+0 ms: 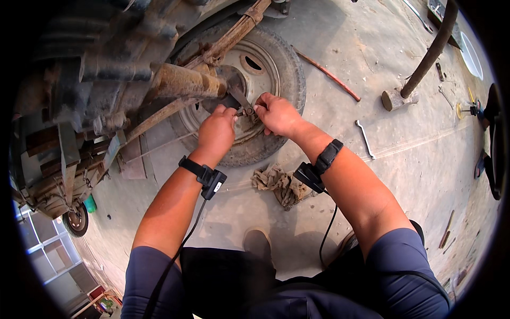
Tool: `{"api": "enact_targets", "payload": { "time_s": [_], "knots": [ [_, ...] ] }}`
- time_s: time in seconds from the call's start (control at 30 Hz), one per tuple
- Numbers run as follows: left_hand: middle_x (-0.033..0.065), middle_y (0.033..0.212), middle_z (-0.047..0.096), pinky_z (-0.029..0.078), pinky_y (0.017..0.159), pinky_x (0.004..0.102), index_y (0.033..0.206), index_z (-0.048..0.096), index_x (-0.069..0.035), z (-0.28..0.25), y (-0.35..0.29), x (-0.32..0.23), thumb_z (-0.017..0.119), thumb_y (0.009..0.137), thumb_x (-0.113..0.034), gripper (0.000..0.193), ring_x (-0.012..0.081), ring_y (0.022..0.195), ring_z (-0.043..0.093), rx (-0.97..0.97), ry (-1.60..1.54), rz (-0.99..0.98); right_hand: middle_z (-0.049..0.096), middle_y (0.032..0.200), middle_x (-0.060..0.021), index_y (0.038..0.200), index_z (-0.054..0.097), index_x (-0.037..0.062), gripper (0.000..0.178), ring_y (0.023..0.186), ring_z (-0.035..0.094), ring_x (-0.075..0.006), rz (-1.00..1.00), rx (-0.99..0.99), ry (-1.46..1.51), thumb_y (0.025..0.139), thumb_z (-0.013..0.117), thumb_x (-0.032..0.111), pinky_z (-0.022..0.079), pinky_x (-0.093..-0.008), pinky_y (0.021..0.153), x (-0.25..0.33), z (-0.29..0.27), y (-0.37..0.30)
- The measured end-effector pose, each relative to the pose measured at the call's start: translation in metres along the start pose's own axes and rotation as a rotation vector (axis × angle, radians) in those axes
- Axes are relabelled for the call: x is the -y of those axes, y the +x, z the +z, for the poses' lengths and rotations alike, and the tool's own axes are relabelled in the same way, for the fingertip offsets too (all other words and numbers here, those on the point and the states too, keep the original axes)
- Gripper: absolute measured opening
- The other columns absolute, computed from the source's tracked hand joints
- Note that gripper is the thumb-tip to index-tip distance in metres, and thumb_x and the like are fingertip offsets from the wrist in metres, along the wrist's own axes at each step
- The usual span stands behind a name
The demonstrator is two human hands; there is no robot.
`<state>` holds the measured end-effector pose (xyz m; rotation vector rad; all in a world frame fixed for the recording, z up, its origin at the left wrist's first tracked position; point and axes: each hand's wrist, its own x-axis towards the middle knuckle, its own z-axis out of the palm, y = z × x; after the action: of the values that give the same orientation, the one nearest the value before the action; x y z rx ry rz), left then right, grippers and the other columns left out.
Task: The person uses a wrench to loosen and tighten bolts on a wheel hub assembly. They remove a bolt, inspect it, and reinsert it while another person observes nearby.
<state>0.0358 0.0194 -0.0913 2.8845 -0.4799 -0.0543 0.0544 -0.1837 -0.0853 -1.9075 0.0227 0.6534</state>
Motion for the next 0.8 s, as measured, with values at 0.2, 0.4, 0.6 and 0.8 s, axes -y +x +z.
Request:
{"api": "enact_targets", "payload": {
  "time_s": [0.2,0.4,0.6,0.8],
  "knots": [
    [0.0129,0.097,0.06,0.052,0.068,0.048,0.099,0.066,-0.008,0.001,0.002,-0.001,0.06,0.094,-0.017,0.012,0.0374,0.081,0.064,0.004,-0.005,0.001,0.069,0.077,-0.0204,0.102,0.06,-0.0023,0.032,0.059,0.068,-0.0294,-0.165,-0.075,-0.215,0.101,0.044,0.025,0.055,-0.0404,0.068,-0.015,0.009,0.015],
    [0.0131,0.095,0.062,0.051,0.071,0.0464,0.099,0.068,-0.008,0.0,0.0,-0.001,0.063,0.091,-0.016,0.012,0.0374,0.083,0.063,-0.022,-0.035,-0.013,0.069,0.083,-0.0222,0.104,0.061,-0.0024,0.032,0.059,0.068,-0.031,-0.058,-0.012,-0.089,0.102,0.043,0.024,0.055,-0.0415,0.07,-0.009,0.007,0.009],
    [0.0134,0.095,0.062,0.051,0.072,0.046,0.099,0.068,-0.007,0.0,0.002,-0.002,0.064,0.091,-0.014,0.012,0.0374,0.083,0.063,-0.005,-0.013,-0.011,0.07,0.081,-0.0214,0.103,0.061,-0.0029,0.034,0.059,0.068,-0.0311,-0.047,0.017,-0.074,0.103,0.041,0.025,0.055,-0.0415,0.071,-0.005,0.003,0.008],
    [0.0133,0.095,0.062,0.051,0.072,0.046,0.099,0.067,-0.007,-0.001,0.002,-0.004,0.064,0.091,-0.014,0.012,0.0372,0.083,0.063,-0.007,-0.029,-0.021,0.069,0.075,-0.0195,0.102,0.061,-0.0034,0.036,0.059,0.068,-0.0308,-0.053,0.034,-0.233,0.103,0.041,0.027,0.055,-0.0421,0.072,-0.004,0.004,0.017]
  ]
}}
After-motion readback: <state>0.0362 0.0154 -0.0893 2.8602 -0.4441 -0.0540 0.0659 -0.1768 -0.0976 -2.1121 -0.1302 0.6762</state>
